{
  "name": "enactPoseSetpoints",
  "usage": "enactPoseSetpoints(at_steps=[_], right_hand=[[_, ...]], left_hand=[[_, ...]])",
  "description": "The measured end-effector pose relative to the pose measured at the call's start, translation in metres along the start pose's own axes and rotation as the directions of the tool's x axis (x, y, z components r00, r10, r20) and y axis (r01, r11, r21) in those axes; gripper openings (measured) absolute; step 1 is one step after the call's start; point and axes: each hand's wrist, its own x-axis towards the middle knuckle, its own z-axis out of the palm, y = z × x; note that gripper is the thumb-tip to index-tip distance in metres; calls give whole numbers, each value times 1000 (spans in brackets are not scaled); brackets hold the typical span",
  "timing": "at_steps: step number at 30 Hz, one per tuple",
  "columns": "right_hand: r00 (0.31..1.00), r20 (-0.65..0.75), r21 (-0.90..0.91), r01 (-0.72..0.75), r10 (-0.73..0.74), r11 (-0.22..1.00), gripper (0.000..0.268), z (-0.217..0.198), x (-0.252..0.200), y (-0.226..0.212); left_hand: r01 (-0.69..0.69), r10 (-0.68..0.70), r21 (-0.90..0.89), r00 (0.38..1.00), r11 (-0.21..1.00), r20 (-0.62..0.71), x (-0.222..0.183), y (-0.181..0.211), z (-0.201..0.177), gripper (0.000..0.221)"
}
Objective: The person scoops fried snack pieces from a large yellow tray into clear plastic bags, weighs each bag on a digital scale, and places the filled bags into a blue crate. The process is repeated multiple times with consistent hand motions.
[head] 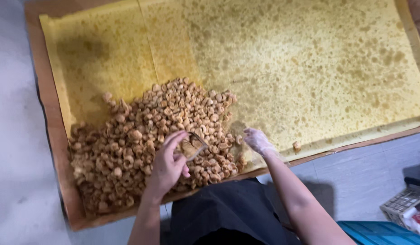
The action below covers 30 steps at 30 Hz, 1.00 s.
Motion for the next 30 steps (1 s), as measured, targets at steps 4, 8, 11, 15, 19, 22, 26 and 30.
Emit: enactPoseSetpoints(at_steps=[4,8,11,15,19,22,26,30], right_hand=[[987,26,-227,157,-156,961,29,26,-3,-14],[985,128,-41,-112,116,993,26,15,-21,-52],[972,-67,171,232,-224,958,21,-22,-51,-92],[878,-113,385,471,-466,794,42,-86,-133,-142],[612,-60,184,783,-789,594,51,-128,-208,-204],[624,-65,-11,780,-779,626,49,-118,-238,-247],[580,-267,-30,793,-770,608,50,-111,-263,-238],[834,-519,644,526,-188,556,43,-79,-285,-193]], left_hand=[[53,-63,-141,996,989,-64,-12,11,0,60],[69,-76,-87,993,994,-88,-31,18,8,64],[76,-77,-16,991,997,-113,-42,22,12,66],[-24,27,28,997,999,-76,-22,12,14,57],[-31,32,-37,999,999,23,5,-10,4,56],[-50,50,-1,994,999,99,14,-19,-1,63],[-119,122,-27,976,993,178,3,-4,-23,51],[-195,176,28,929,980,326,-19,22,-49,51]])
